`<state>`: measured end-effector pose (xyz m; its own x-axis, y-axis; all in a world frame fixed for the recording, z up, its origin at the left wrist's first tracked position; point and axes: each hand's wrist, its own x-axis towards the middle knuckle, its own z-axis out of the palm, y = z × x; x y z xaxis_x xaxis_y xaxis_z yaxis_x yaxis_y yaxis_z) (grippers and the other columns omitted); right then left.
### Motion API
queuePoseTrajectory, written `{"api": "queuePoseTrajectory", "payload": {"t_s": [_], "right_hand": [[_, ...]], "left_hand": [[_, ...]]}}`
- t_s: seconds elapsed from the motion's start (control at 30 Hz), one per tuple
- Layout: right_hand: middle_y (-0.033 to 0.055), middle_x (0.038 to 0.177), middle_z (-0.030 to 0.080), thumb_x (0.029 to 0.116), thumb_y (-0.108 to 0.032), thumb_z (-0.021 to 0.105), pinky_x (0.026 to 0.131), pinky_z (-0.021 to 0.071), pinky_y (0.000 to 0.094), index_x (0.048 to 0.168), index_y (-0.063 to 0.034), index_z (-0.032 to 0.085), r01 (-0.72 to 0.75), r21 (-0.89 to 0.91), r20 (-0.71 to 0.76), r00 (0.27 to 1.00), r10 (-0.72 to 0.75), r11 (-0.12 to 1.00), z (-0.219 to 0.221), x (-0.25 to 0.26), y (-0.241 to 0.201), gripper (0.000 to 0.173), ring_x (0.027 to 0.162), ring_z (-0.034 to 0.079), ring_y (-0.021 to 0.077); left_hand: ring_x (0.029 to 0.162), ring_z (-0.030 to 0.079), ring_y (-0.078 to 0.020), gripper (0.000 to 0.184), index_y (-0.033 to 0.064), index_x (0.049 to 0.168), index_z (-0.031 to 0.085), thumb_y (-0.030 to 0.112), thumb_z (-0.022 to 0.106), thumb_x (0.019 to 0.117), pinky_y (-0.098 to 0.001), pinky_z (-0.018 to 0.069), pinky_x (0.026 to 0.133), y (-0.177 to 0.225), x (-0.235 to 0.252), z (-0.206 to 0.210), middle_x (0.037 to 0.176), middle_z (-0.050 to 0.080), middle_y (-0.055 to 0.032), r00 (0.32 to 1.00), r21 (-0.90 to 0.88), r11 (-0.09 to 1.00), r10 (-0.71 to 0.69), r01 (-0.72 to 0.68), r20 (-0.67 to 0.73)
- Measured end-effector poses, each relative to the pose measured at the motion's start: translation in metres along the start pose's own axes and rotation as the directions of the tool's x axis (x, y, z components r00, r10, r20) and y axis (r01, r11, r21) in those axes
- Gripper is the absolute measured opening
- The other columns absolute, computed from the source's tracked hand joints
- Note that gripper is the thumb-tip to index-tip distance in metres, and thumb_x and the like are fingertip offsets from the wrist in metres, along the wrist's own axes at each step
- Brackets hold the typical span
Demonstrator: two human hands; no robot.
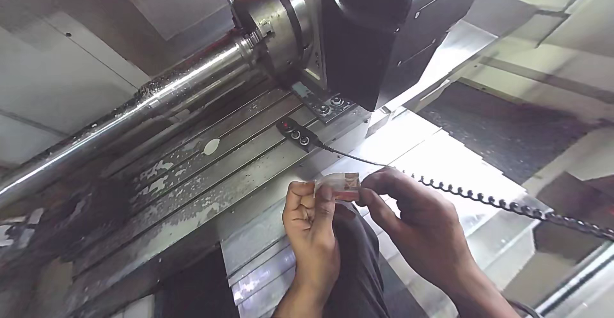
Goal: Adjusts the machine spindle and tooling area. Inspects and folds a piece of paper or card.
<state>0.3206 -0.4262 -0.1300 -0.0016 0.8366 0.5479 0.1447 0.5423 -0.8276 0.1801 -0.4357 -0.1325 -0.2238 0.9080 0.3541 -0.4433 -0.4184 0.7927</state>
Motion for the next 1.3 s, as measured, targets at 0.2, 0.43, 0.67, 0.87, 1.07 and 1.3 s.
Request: {"api": "queuePoseTrajectory", "payload": {"t_s": [0.2, 0.43, 0.67, 0.87, 1.07, 1.3], "right_hand": [[-0.0055, 0.089, 0.070, 0.0985, -0.024, 0.064, 0.070, 0.0590, 0.0162, 0.098, -0.0095, 0.068, -0.010, 0.007, -0.005, 1.000, 0.010, 1.000, 0.000, 0.000, -0.002, 0.015, 0.080, 0.068, 0.0000], [-0.0049, 0.087, 0.070, 0.0983, -0.021, 0.064, 0.069, 0.0594, 0.0179, 0.098, -0.0088, 0.068, -0.029, 0.076, -0.004, 1.000, 0.030, 0.997, 0.002, -0.001, -0.003, 0.013, 0.077, 0.068, 0.0020], [-0.0022, 0.098, 0.072, 0.1056, -0.036, 0.056, 0.078, 0.0616, 0.0252, 0.114, -0.0067, 0.064, -0.063, 0.239, 0.088, 0.995, 0.043, 0.969, -0.004, -0.002, -0.002, 0.031, 0.088, 0.070, 0.0066], [-0.0044, 0.098, 0.074, 0.1036, -0.027, 0.062, 0.076, 0.0610, 0.0207, 0.112, -0.0119, 0.068, -0.008, 0.180, 0.021, 1.000, 0.005, 0.984, -0.010, -0.008, -0.004, 0.019, 0.085, 0.070, 0.0038], [-0.0079, 0.096, 0.074, 0.1036, -0.022, 0.062, 0.074, 0.0618, 0.0236, 0.112, -0.0198, 0.070, -0.197, 0.275, 0.043, 0.980, 0.192, 0.941, -0.017, -0.033, -0.011, 0.012, 0.082, 0.071, 0.0040], [0.0113, 0.088, 0.068, 0.1002, -0.016, 0.063, 0.076, 0.0562, 0.0265, 0.101, 0.0037, 0.067, -0.136, 0.219, 0.171, 0.980, 0.099, 0.966, 0.028, -0.053, -0.003, 0.020, 0.082, 0.065, 0.0096]], "left_hand": [[0.083, 0.075, -0.0127, 0.009, 0.0072, 0.109, 0.062, 0.012, 0.063, 0.1013, -0.0281, 0.0634, 0.070, -0.001, 0.001, -0.001, 0.094, 0.074, -0.0071, 1.000, -0.005, 1.000, 0.010, -0.010, 0.005], [0.083, 0.075, -0.0124, 0.010, 0.0072, 0.109, 0.063, 0.012, 0.063, 0.1012, -0.0278, 0.0634, 0.069, -0.001, 0.000, -0.001, 0.094, 0.074, -0.0074, 1.000, -0.009, 1.000, 0.009, -0.009, 0.007], [0.085, 0.074, -0.0104, 0.010, 0.0088, 0.109, 0.066, 0.012, 0.066, 0.0994, -0.0258, 0.0622, 0.074, -0.001, 0.000, -0.002, 0.097, 0.075, -0.0053, 0.999, 0.029, 0.999, 0.021, -0.022, 0.034], [0.095, 0.065, -0.0058, 0.010, 0.0040, 0.102, 0.069, 0.010, 0.072, 0.0944, -0.0203, 0.0579, 0.080, 0.007, 0.017, -0.010, 0.106, 0.066, -0.0034, 0.914, 0.202, 0.978, -0.039, -0.047, 0.403], [0.090, 0.067, -0.0090, 0.017, 0.0058, 0.105, 0.070, 0.019, 0.060, 0.1020, -0.0315, 0.0582, 0.083, 0.036, 0.182, -0.052, 0.101, 0.071, -0.0009, 0.913, 0.586, 0.761, 0.022, -0.279, 0.406], [0.118, 0.065, -0.0201, 0.032, 0.0120, 0.124, 0.071, 0.033, 0.058, 0.1023, -0.0458, 0.0484, 0.106, 0.037, 0.437, -0.083, 0.124, 0.070, -0.0087, 0.970, 0.959, 0.149, 0.074, -0.242, 0.233]]}}
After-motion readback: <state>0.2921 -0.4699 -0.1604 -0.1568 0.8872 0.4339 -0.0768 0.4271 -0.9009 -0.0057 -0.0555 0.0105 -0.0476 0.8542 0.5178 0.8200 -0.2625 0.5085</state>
